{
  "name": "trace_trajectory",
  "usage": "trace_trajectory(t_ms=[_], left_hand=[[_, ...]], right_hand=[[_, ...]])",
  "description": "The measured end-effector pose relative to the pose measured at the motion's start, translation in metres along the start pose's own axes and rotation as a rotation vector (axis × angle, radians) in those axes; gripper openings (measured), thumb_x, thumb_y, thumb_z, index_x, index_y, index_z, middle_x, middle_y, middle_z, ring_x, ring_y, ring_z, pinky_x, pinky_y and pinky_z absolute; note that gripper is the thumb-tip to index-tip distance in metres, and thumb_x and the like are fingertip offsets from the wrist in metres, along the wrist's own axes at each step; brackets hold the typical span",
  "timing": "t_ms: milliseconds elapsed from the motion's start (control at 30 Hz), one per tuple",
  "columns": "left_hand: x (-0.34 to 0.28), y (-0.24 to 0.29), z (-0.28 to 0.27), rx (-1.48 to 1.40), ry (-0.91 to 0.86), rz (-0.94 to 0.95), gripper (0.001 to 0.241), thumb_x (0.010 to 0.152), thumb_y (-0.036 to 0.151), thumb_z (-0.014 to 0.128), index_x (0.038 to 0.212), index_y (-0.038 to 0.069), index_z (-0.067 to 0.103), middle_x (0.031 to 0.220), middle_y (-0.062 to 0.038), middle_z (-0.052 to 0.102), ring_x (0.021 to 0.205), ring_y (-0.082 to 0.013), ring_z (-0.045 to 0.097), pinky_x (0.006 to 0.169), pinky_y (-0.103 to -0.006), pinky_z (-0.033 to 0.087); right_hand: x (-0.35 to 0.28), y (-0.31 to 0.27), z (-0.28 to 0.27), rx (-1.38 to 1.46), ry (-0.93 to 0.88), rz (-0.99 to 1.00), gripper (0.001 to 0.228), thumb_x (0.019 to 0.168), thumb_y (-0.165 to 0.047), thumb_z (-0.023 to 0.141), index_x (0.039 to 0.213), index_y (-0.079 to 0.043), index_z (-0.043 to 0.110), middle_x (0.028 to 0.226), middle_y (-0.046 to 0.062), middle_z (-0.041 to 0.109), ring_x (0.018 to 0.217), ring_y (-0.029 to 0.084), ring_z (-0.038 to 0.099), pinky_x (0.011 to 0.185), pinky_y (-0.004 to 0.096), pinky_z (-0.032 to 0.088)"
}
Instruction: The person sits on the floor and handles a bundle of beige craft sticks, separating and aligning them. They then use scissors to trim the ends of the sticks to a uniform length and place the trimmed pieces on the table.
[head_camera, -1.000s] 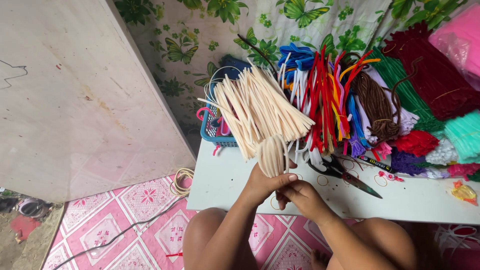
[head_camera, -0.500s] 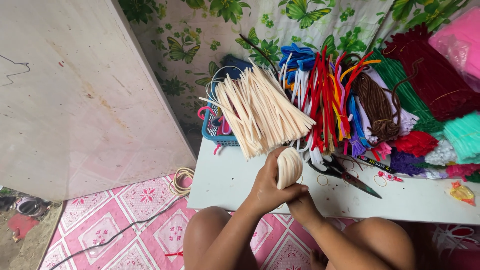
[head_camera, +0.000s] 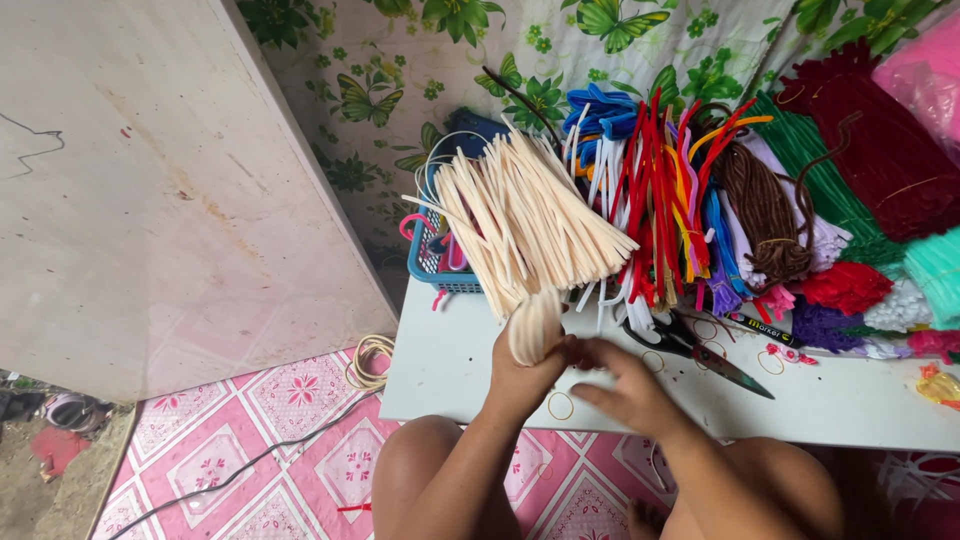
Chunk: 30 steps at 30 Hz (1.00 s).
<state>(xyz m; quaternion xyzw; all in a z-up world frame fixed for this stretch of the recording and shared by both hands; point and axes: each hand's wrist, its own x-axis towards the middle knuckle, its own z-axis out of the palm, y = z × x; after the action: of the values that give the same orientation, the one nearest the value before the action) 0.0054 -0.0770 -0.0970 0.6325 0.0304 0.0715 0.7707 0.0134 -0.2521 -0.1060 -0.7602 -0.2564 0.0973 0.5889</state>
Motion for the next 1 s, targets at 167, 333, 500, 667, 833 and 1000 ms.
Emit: trace_trajectory(t_ms=[167, 333, 500, 667, 833, 1000], left_hand=[[-0.011, 0.013, 0.011, 0.156, -0.061, 0.383, 0.041, 0.072, 0.012, 0.086, 0.110, 0.010, 0.070, 0.076, -0.011, 0.070, 0.068, -0.0223, 0.070, 0.066, -0.0359, 0.058], [-0.012, 0.008, 0.008, 0.324, -0.146, 0.522, 0.049, 0.071, 0.019, 0.084, 0.114, 0.006, 0.065, 0.074, -0.014, 0.066, 0.064, -0.0336, 0.068, 0.059, -0.0428, 0.056], [-0.010, 0.004, 0.010, 0.425, -0.043, 0.703, 0.037, 0.077, 0.012, 0.081, 0.108, 0.003, 0.064, 0.080, -0.018, 0.067, 0.070, -0.0441, 0.070, 0.063, -0.0483, 0.059], [-0.015, 0.023, 0.015, 0.367, -0.095, 0.533, 0.025, 0.080, 0.015, 0.079, 0.099, 0.005, 0.066, 0.080, -0.016, 0.071, 0.076, -0.0418, 0.071, 0.067, -0.0477, 0.059], [-0.004, -0.011, 0.011, 0.427, -0.190, 0.340, 0.023, 0.078, 0.021, 0.079, 0.092, 0.007, 0.068, 0.072, -0.013, 0.069, 0.070, -0.0367, 0.068, 0.067, -0.0447, 0.057], [-0.005, -0.011, 0.007, 0.401, -0.220, 0.263, 0.021, 0.076, 0.028, 0.079, 0.084, 0.012, 0.066, 0.060, -0.009, 0.062, 0.057, -0.0275, 0.062, 0.059, -0.0368, 0.054]], right_hand=[[0.013, -0.064, -0.019, -0.058, 0.123, -0.484, 0.132, 0.064, -0.061, 0.086, 0.159, 0.001, 0.019, 0.149, 0.026, 0.049, 0.137, 0.033, 0.043, 0.121, 0.049, 0.022], [0.020, -0.073, 0.003, 0.114, 0.068, -0.546, 0.131, 0.066, -0.024, 0.098, 0.158, 0.006, 0.009, 0.136, 0.030, 0.051, 0.118, 0.037, 0.061, 0.108, 0.054, 0.044], [0.020, -0.069, 0.017, 0.016, 0.224, -0.631, 0.105, 0.077, -0.012, 0.087, 0.154, 0.010, 0.019, 0.115, 0.023, 0.068, 0.121, 0.038, 0.065, 0.116, 0.056, 0.039], [0.021, -0.063, 0.017, -0.035, 0.304, -0.643, 0.081, 0.085, -0.001, 0.075, 0.149, 0.013, 0.028, 0.100, 0.019, 0.073, 0.103, 0.033, 0.073, 0.107, 0.053, 0.051], [0.029, -0.064, 0.003, -0.032, 0.243, -0.590, 0.095, 0.079, -0.008, 0.082, 0.152, 0.010, 0.024, 0.106, 0.021, 0.071, 0.102, 0.031, 0.073, 0.103, 0.052, 0.055], [0.036, -0.047, -0.011, 0.300, 0.023, -0.382, 0.136, 0.068, -0.017, 0.096, 0.163, -0.008, -0.002, 0.142, 0.029, 0.055, 0.122, 0.028, 0.063, 0.109, 0.045, 0.049]])
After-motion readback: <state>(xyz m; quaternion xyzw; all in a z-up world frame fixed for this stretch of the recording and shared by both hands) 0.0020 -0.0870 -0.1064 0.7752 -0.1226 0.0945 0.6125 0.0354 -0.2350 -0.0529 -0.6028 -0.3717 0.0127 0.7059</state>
